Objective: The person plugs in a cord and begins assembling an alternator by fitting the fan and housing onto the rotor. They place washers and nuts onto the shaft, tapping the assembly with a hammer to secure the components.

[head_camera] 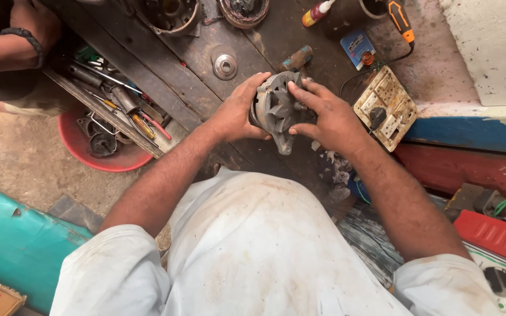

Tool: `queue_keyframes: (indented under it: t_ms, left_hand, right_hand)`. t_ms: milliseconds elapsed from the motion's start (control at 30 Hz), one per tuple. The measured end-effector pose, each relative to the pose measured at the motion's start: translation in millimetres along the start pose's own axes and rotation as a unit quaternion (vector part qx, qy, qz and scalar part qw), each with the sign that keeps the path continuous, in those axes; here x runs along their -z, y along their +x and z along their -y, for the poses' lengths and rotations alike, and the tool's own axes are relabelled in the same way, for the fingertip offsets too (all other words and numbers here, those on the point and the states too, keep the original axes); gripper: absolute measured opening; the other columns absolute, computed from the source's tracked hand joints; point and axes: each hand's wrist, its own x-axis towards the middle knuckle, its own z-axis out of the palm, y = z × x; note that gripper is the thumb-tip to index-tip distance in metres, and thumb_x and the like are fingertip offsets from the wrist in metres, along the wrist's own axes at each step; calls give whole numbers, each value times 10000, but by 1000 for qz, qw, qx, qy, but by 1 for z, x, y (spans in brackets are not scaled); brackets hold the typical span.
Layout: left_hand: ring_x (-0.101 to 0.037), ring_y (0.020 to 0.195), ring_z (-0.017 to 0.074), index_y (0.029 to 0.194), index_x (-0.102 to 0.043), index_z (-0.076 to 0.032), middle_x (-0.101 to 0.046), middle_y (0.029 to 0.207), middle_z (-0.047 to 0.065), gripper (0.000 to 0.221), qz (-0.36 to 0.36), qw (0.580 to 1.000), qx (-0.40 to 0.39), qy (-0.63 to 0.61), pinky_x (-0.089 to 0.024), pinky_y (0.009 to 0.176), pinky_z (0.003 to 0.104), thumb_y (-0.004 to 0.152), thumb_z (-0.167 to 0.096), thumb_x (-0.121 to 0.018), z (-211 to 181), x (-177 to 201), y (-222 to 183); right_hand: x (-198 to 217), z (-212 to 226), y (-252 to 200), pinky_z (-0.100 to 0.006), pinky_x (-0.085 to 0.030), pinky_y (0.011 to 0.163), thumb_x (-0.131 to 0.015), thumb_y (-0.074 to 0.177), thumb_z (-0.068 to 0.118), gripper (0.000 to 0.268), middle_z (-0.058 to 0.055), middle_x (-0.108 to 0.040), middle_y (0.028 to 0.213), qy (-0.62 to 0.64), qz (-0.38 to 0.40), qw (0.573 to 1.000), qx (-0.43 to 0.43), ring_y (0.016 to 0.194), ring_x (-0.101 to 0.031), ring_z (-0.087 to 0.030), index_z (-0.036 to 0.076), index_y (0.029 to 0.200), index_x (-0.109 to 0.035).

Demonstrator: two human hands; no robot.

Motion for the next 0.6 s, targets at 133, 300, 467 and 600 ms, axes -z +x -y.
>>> queue_keyframes:
  t_ms: [133, 300, 467, 600]
  left_hand:
    - [-359, 1495, 418, 1604, -215, -191, -351, 1618, 194, 1323, -4, 1000, 0, 2, -334, 1224, 501, 558, -356, -1008, 1, 1, 1]
    - [-365, 1492, 416, 1589, -238, -204, -371, 1607, 195, 1274, -23, 1000, -12, 4, -335, 1218, 507, 570, -344, -990, 1, 4, -3]
    - [-325, 1493, 425, 1586, -253, -205, -346, 1601, 224, 1278, -33, 999, -15, 3, -297, 1199, 554, 558, -355, -998, 6, 4, -5]
    - [-314, 1498, 422, 1577, -248, -217, -355, 1606, 203, 1303, -30, 1000, -1, 0, -298, 1180, 584, 525, -373, -1002, 5, 5, -9]
  right_hand:
    - [-5, 4, -1, -422, -471, 1083, -902, 698, 373, 931, -134, -468, 1546, -10, -3, 999, -32, 1355, -525, -319, 300, 1516, -464]
    - [-7, 16, 0, -382, -564, 1005, -887, 745, 384, 926, -152, -604, 1444, 56, -38, 996, -54, 1232, -669, -281, 160, 1531, -450]
    - [4, 19, 2, -394, -552, 1023, -905, 758, 359, 930, -159, -655, 1369, 13, 1, 994, -106, 1194, -700, -287, 155, 1551, -464]
    - [8, 19, 4, -442, -504, 1061, -942, 680, 247, 953, -210, -461, 1570, -106, -20, 990, 89, 1357, -549, -395, 126, 1522, -512]
